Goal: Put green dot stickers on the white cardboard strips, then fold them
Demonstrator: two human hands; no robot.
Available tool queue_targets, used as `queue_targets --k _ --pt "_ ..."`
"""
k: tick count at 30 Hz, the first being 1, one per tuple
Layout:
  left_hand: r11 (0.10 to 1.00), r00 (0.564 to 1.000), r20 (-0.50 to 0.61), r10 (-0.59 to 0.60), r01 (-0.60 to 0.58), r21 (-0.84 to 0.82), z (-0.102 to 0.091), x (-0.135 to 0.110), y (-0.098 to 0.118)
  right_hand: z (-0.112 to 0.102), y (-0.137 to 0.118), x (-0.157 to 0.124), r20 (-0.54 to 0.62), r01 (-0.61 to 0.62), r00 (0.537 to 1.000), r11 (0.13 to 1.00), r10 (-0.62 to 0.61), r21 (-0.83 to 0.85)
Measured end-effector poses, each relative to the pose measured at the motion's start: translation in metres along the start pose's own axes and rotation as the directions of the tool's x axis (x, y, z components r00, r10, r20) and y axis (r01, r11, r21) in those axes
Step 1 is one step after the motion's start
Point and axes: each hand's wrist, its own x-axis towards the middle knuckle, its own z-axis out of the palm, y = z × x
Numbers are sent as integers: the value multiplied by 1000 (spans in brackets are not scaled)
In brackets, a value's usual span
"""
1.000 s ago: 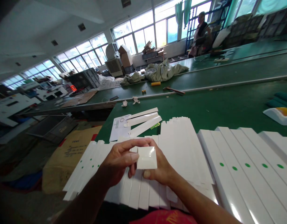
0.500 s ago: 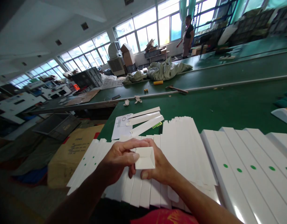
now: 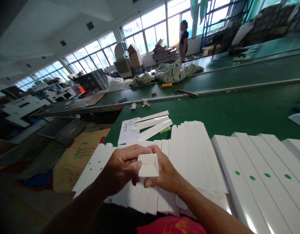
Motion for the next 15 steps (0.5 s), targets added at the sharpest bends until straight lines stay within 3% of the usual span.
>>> queue_targets --k 7,15 --pt "999 996 88 5 -9 47 -5 -3 0 0 -2 -2 48 -33 998 997 30 64" --pt "991 981 170 -96 110 -71 -15 3 -4 3 -2 -3 -8 -6 1000 994 5 -108"
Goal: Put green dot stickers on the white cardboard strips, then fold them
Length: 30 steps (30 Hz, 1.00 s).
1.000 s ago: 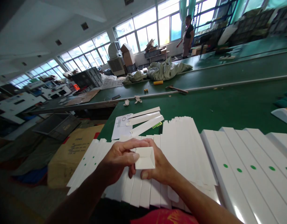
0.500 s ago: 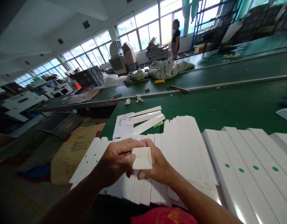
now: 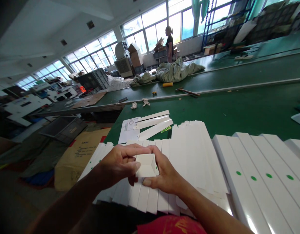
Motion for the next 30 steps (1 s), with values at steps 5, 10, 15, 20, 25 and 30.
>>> queue_targets --k 5,10,15,20,25,30 --pt "999 999 0 48 -48 17 -3 0 -1 0 0 2 -8 21 1000 1000 -21 -12" --pt "997 995 82 62 -58 -55 -8 1 2 3 -4 6 94 72 992 991 -82 110" --pt "986 986 -8 168 -168 -9 -3 2 -12 -4 -8 9 73 57 995 997 -61 52" --pt "898 844 -327 426 -353 262 -6 24 -82 -31 -16 -5 -106 11 993 964 -41 -266" --pt "762 914 -321 247 21 648 -17 68 -175 -70 -19 -45 -303 -146 950 966 77 -213" --pt "798 924 -379 56 187 573 -14 95 -209 -108 7 -85 -569 -102 805 984 169 149"
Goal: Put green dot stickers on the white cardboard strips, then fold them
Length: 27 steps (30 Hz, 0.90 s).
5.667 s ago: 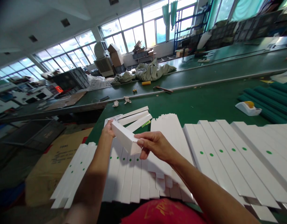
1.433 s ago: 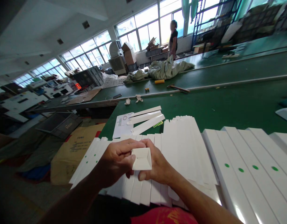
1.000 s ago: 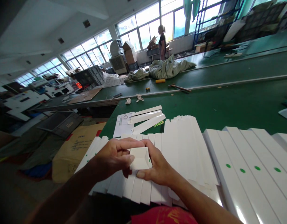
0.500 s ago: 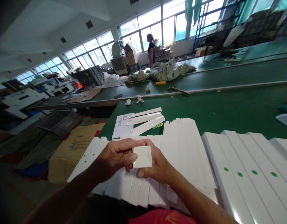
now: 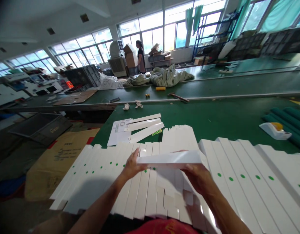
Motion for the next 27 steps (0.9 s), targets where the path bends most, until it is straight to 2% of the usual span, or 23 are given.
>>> queue_targets --k 2,4,6,8,9,11,13,14,16,18,20,21,22,23,24,25,26,27 --pt "977 997 -69 -47 32 -211 5 3 3 -14 13 0 -195 10 980 984 26 179" --pt "877 977 -173 -125 27 -480 10 5 9 -20 23 1 -363 56 929 945 69 323" --pt "676 932 -257 -256 -18 -737 14 6 20 -21 27 3 -464 127 881 900 90 416" --pt "427 898 -227 -376 -50 -903 15 7 35 -19 27 6 -492 196 868 858 74 475" --pt "317 906 -181 -383 -55 -947 14 7 45 -18 26 8 -487 222 872 837 59 499" --pt "171 954 -113 -276 -67 -983 12 7 69 -16 25 14 -456 245 889 804 36 542" --pt "92 981 -168 -98 -159 -983 8 7 96 -13 26 20 -436 249 899 784 31 569" --pt "63 973 -230 -33 -227 -972 6 8 110 -10 28 23 -427 246 904 776 33 581" --pt "43 935 -354 6 -354 -934 -2 9 135 -2 32 29 -386 216 921 757 51 616" --pt "88 893 -449 -29 -445 -891 -15 8 156 9 36 32 -288 141 955 740 74 657" --pt "178 856 -515 -46 -500 -848 -33 2 169 20 41 27 -89 -26 990 757 112 653" --pt "227 846 -533 -27 -514 -827 -42 -1 172 24 42 22 51 -155 986 780 157 607" --pt "271 843 -538 16 -522 -809 -50 -5 173 26 42 16 208 -303 952 802 226 514" --pt "308 847 -527 73 -521 -796 -57 -8 172 27 40 8 358 -439 880 820 311 368" --pt "342 859 -493 141 -509 -790 -61 -10 169 27 36 0 472 -526 789 830 394 185" --pt "373 874 -439 207 -485 -791 -62 -10 166 26 29 -8 523 -539 723 842 452 18" --pt "400 890 -372 264 -452 -797 -61 -10 162 25 19 -15 521 -490 715 866 467 -104" --pt "424 902 -302 309 -415 -805 -58 -9 158 25 6 -20 476 -389 770 904 425 -179"
